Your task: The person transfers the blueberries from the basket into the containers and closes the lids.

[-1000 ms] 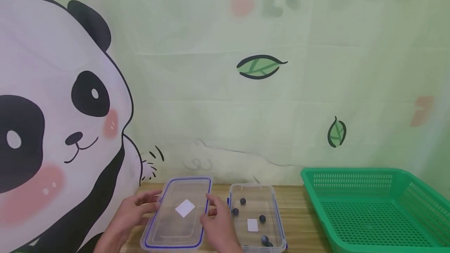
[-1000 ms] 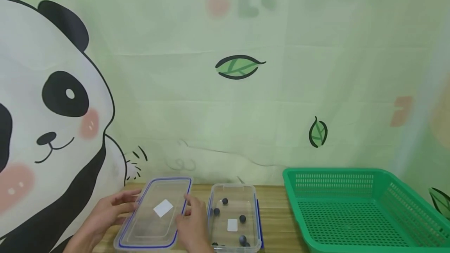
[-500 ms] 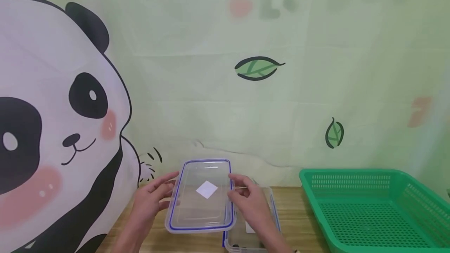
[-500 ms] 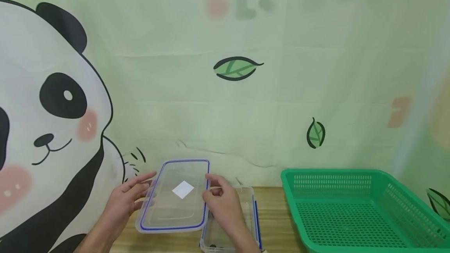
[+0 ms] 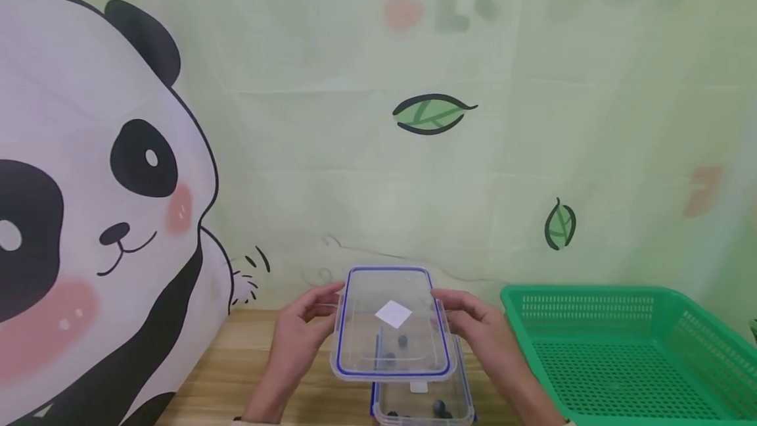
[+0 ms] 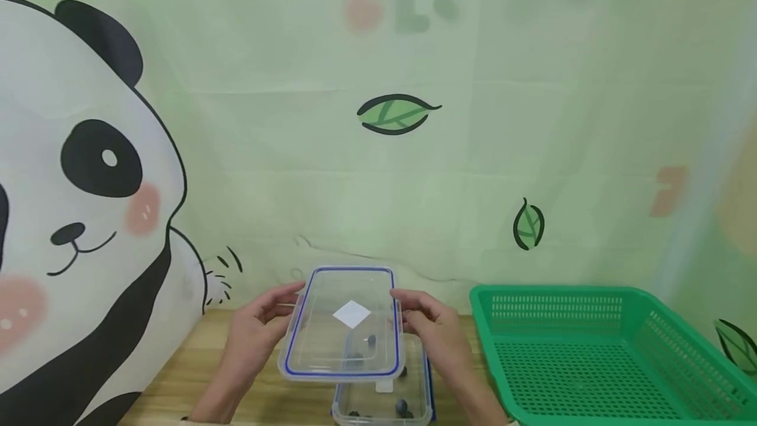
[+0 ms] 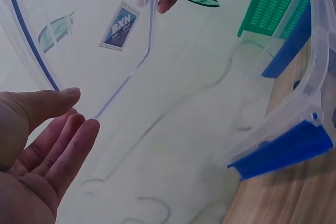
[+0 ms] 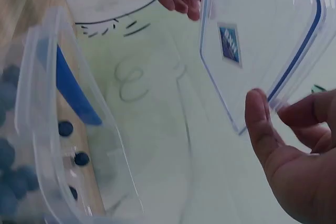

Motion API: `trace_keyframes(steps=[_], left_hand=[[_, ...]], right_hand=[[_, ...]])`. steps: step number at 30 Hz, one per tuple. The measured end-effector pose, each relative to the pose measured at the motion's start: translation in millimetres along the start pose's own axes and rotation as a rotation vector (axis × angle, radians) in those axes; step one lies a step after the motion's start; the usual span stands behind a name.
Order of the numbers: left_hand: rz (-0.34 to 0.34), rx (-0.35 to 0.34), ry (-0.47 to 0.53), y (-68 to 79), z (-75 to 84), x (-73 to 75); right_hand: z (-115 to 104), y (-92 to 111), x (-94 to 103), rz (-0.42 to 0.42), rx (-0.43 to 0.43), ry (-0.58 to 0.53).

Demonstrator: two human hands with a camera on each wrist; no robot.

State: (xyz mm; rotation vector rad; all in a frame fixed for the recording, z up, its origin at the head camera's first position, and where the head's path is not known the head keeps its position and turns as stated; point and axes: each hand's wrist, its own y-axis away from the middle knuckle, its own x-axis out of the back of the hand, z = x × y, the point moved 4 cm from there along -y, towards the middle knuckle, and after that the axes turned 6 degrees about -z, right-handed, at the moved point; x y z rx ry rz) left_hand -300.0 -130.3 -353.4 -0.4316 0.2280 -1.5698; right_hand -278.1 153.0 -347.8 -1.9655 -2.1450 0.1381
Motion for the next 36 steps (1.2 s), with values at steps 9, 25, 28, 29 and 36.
trace_keyframes(steps=[9,25,28,29,36], left_hand=[[0.031,-0.009,0.01,-2.7,6.6,-21.4],[-0.08,0.141,0.122,-2.4,0.7,-39.6],[-0.127,0.185,0.119,-1.3,-5.3,-42.4],[-0.145,0.201,0.113,-0.7,-7.5,-43.3],[-0.278,0.297,0.055,2.2,-26.0,-49.2]], right_hand=[[-5.4,1.7,26.3,0.002,0.038,0.16],[-2.2,1.5,30.4,0.065,-0.04,0.355],[2.4,-0.6,28.6,0.034,-0.078,0.389],[3.7,-0.9,28.3,0.029,-0.093,0.399],[16.9,-2.9,26.3,-0.013,-0.173,0.484]])
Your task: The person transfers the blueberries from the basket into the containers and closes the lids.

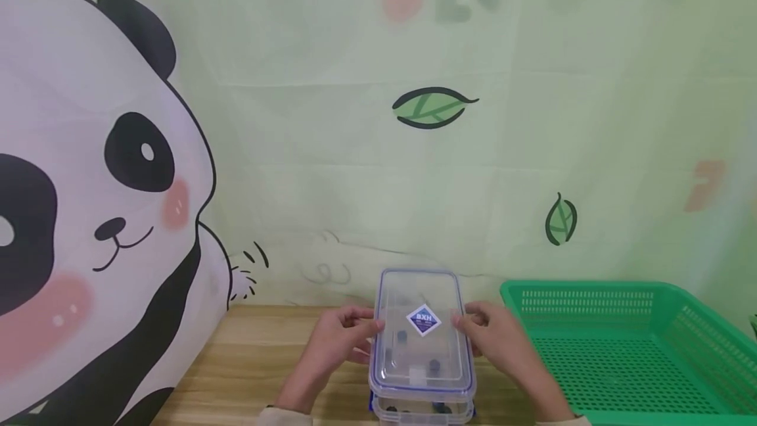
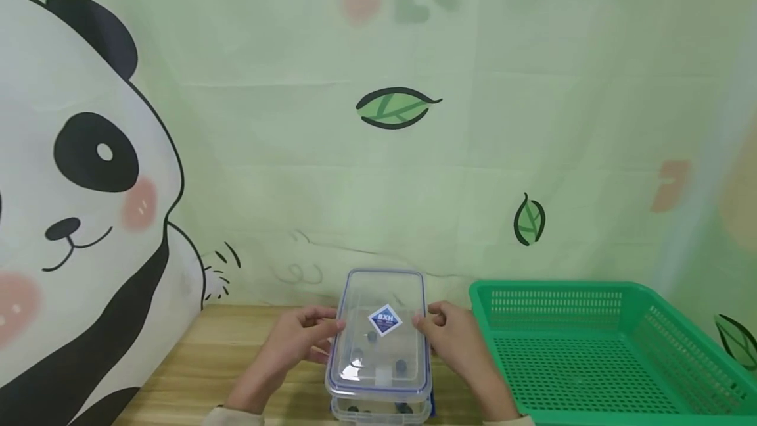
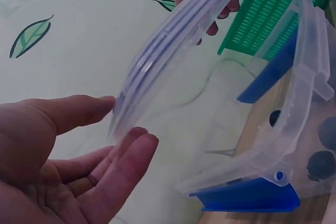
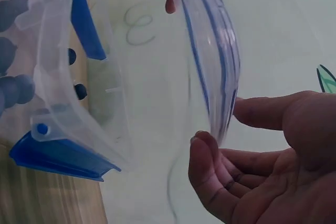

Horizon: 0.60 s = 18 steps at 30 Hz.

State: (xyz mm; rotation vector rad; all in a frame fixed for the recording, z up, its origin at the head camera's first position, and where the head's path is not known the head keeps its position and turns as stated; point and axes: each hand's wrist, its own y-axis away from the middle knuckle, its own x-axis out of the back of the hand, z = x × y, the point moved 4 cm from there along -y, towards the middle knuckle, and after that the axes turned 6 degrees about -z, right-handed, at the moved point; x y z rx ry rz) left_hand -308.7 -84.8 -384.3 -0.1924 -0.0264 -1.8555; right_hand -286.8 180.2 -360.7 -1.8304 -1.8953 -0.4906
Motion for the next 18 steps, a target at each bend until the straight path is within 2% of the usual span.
trace_keyframes(steps=[8,14,18], left_hand=[[-0.05,0.066,-0.062,-3.9,-14.4,-4.6],[-0.031,0.139,-0.116,-1.8,-25.8,-4.4],[-0.025,0.159,-0.136,-3.2,-30.8,-6.1]], right_hand=[[18.4,-8.0,-12.5,-0.037,-0.029,0.025],[26.3,-11.6,-23.1,-0.068,-0.044,0.073],[29.4,-11.4,-24.6,-0.063,-0.052,0.106]])
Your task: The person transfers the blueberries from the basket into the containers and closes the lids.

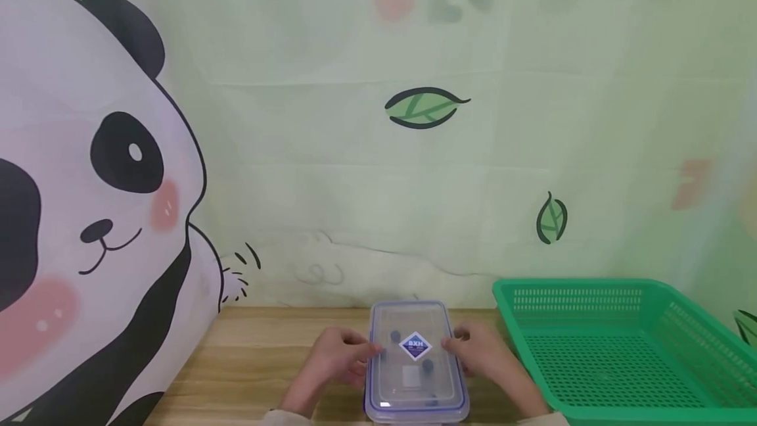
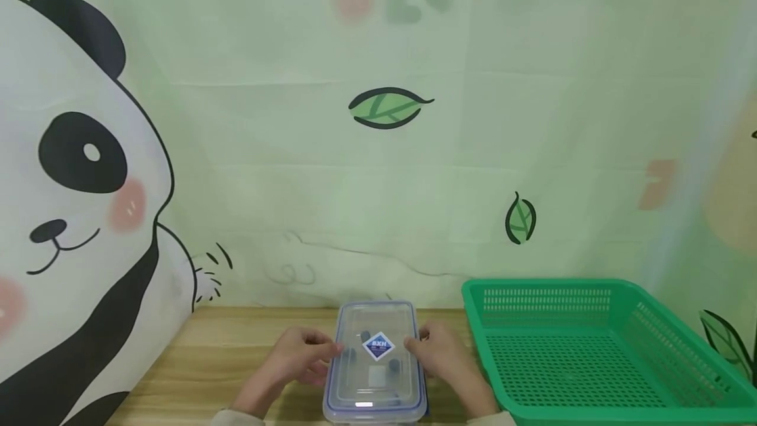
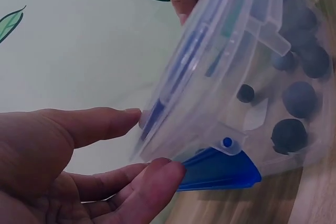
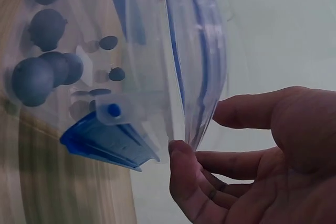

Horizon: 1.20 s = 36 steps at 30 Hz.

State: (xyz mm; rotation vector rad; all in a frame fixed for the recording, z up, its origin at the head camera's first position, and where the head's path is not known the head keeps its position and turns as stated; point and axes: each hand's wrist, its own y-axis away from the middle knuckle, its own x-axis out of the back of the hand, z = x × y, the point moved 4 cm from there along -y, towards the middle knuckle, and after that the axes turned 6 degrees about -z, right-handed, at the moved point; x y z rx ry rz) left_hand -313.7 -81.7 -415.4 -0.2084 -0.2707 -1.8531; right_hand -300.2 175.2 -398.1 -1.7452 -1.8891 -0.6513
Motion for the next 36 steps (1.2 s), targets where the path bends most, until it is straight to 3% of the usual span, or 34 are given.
trace_keyframes(steps=[5,26,36], left_hand=[[-0.001,0.005,-0.013,-1.7,-3.3,-1.8],[-0.05,0.066,0.089,-7.3,-14.5,4.2],[-0.046,0.067,0.097,-8.7,-15.4,3.5]], right_hand=[[3.0,-2.2,-3.0,-0.013,-0.023,0.022],[18.7,-10.0,-14.3,-0.043,-0.038,-0.236],[24.6,-13.3,-15.4,-0.071,-0.015,-0.288]])
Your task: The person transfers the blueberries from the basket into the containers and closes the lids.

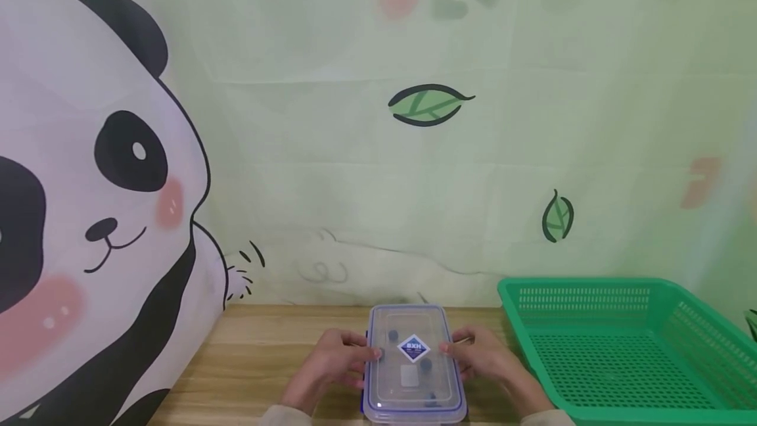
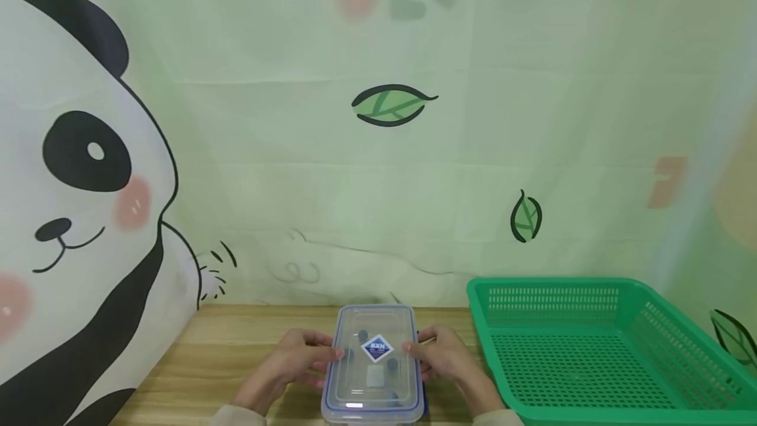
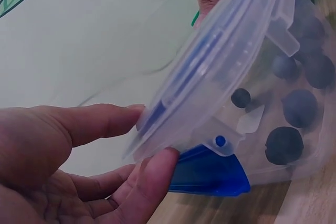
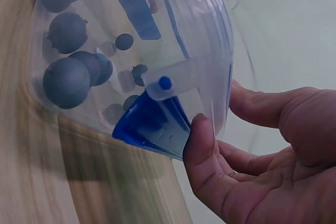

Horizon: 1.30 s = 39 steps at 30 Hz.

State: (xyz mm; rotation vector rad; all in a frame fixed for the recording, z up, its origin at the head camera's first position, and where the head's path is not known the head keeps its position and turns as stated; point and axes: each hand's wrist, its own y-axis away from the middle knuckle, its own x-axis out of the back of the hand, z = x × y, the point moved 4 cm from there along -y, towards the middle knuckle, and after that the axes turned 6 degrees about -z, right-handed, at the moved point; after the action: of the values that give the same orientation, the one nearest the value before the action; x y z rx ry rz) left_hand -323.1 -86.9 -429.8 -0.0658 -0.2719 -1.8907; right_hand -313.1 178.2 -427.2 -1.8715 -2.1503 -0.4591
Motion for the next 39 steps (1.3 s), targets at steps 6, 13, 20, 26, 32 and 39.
trace_keyframes(steps=[6,13,20,26,32,39], left_hand=[[0.01,-0.01,-0.055,1.1,-2.1,4.4],[-0.033,0.011,-0.046,-0.5,-7.4,5.7],[-0.047,0.027,0.008,-2.2,-12.9,5.6],[0.03,0.002,-0.044,0.8,-1.7,3.4],[0.1,-0.008,-0.125,5.3,7.1,-0.3],[0.157,-0.038,-0.225,9.1,12.1,-3.3]], right_hand=[[3.4,-0.7,0.7,0.007,-0.027,-0.02],[7.9,0.7,-0.6,-0.01,-0.069,-0.004],[9.0,-1.5,0.5,-0.015,-0.143,0.037],[2.2,-2.0,3.5,0.044,-0.161,0.125],[-5.3,0.2,1.6,0.09,-0.08,0.137],[-12.8,4.6,0.6,0.122,-0.036,0.245]])
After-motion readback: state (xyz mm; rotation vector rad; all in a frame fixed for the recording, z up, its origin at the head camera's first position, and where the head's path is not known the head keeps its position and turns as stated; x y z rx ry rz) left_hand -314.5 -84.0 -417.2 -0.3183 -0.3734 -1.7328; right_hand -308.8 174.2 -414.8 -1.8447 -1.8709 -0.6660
